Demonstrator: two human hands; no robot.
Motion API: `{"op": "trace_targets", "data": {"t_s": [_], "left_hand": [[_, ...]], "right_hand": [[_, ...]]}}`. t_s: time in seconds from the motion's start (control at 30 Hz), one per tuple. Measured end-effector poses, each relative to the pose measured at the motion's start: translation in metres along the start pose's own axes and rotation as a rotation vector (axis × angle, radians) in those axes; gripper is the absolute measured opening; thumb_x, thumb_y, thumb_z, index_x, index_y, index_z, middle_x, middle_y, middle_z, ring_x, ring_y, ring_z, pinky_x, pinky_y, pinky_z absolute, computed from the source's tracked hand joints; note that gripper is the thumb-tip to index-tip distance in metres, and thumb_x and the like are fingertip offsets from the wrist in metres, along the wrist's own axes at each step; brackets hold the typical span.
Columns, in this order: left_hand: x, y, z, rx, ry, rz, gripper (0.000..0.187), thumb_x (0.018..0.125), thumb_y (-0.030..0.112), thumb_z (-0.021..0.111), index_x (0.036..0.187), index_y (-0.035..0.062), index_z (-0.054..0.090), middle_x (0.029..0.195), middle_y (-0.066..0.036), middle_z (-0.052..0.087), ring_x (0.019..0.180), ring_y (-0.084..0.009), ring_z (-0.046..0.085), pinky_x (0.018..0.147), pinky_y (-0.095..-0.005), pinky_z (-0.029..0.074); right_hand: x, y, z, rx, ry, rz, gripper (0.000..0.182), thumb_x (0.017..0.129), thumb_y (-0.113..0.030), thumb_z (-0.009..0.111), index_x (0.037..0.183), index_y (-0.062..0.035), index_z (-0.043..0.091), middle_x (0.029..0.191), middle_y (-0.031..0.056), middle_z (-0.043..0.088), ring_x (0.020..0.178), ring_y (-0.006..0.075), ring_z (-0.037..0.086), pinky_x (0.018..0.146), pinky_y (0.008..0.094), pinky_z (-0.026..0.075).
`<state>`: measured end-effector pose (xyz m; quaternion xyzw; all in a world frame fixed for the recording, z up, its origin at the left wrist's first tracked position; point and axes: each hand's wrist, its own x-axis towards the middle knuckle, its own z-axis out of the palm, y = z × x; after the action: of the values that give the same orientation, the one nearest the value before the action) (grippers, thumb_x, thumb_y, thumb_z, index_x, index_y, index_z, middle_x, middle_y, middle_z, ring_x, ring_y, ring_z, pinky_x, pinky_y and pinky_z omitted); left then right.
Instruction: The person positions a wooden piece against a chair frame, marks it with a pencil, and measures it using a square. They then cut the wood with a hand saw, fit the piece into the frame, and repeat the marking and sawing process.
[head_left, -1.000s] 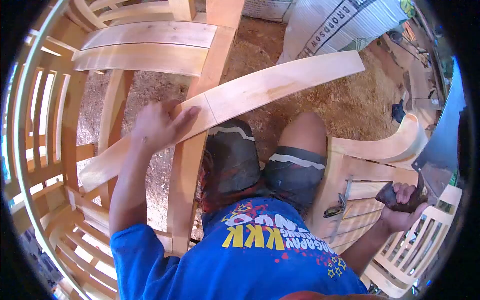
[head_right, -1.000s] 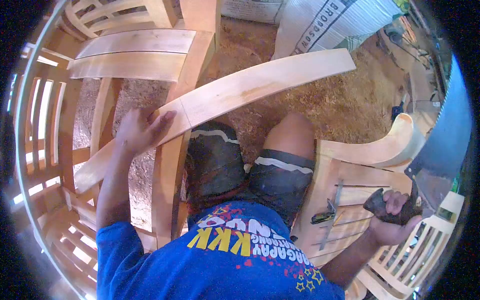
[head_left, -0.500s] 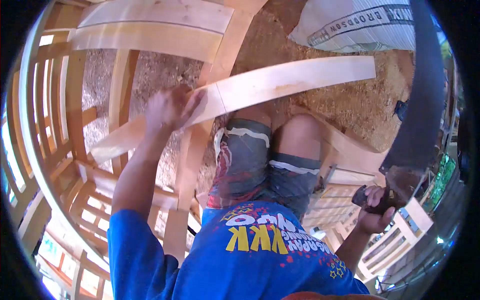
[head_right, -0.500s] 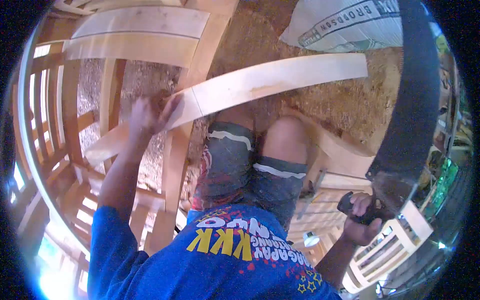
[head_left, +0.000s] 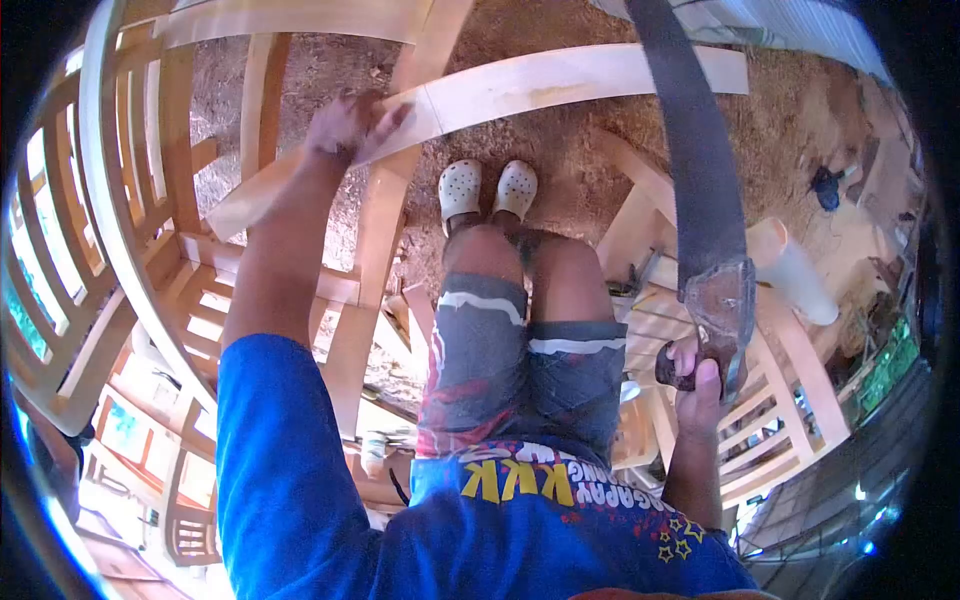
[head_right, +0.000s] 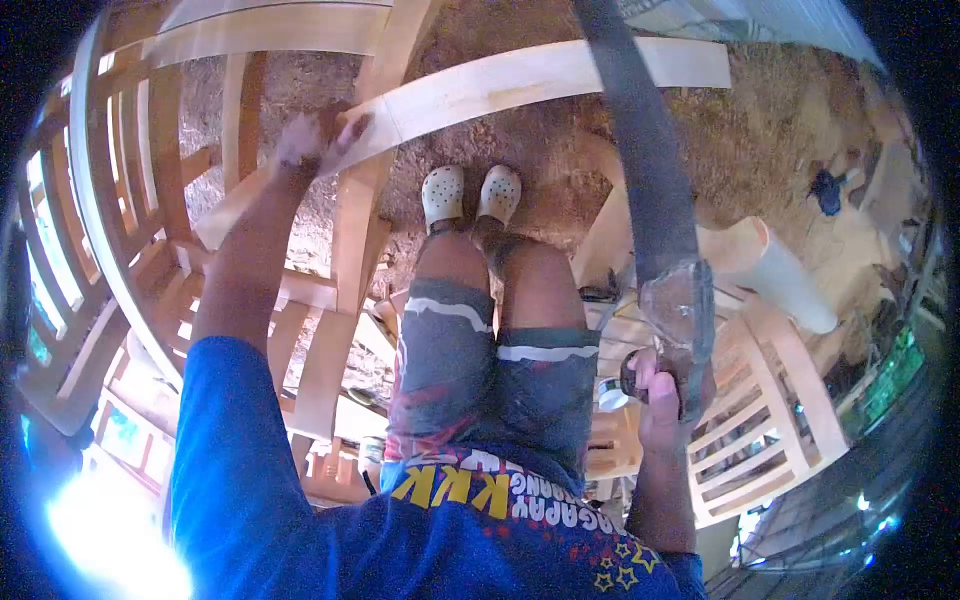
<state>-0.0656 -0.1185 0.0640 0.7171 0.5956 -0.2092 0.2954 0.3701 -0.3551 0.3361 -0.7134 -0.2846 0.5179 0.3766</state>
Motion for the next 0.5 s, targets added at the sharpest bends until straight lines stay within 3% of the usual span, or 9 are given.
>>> {"op": "trace_targets", "data": {"t_s": [0.1,0.23,0.4,0.5], "left_hand": [[-0.015,-0.002,0.036,-0.001,0.041,0.053,0.084,0.090,0.086,0.051,0.131,0.0146,0.065,0.112,-0.020,0.077,0.100,-0.0461,0.075,0.094,-0.0566,0.058],[-0.007,-0.016,0.062,0.204,0.038,-0.017,0.065,0.095,0.070,0.061,0.133,0.0172,0.062,0.104,-0.023,0.077,0.095,-0.0444,0.076,0.086,-0.0578,0.060],[-0.028,0.003,0.051,-0.104,0.129,0.116,0.077,0.093,0.072,0.064,0.143,0.0147,0.052,0.108,-0.020,0.077,0.094,-0.0430,0.076,0.086,-0.0556,0.061],[-0.034,-0.011,0.074,-0.213,0.253,0.226,0.089,0.091,0.073,0.068,0.153,0.0134,0.042,0.109,-0.019,0.078,0.094,-0.0424,0.077,0.084,-0.0550,0.061]], "right_hand": [[-0.012,0.009,-0.009,-0.047,-0.073,0.023,0.039,0.101,-0.033,0.068,0.119,-0.0008,0.055,0.083,0.0061,0.056,0.079,0.0177,0.055,0.081,0.0416,0.051],[-0.035,0.010,0.003,-0.095,-0.108,0.155,0.047,0.102,-0.038,0.069,0.124,0.0001,0.055,0.080,0.0049,0.057,0.076,0.0161,0.056,0.079,0.0378,0.052],[-0.062,0.003,0.035,0.030,-0.012,0.266,0.049,0.101,-0.041,0.071,0.120,0.0014,0.058,0.078,0.0026,0.057,0.071,0.0129,0.056,0.075,0.0359,0.051],[-0.088,0.019,0.033,-0.100,-0.015,0.214,0.059,0.096,-0.044,0.074,0.127,0.0038,0.060,0.080,0.0014,0.064,0.068,0.0099,0.058,0.063,0.0282,0.048]]}}
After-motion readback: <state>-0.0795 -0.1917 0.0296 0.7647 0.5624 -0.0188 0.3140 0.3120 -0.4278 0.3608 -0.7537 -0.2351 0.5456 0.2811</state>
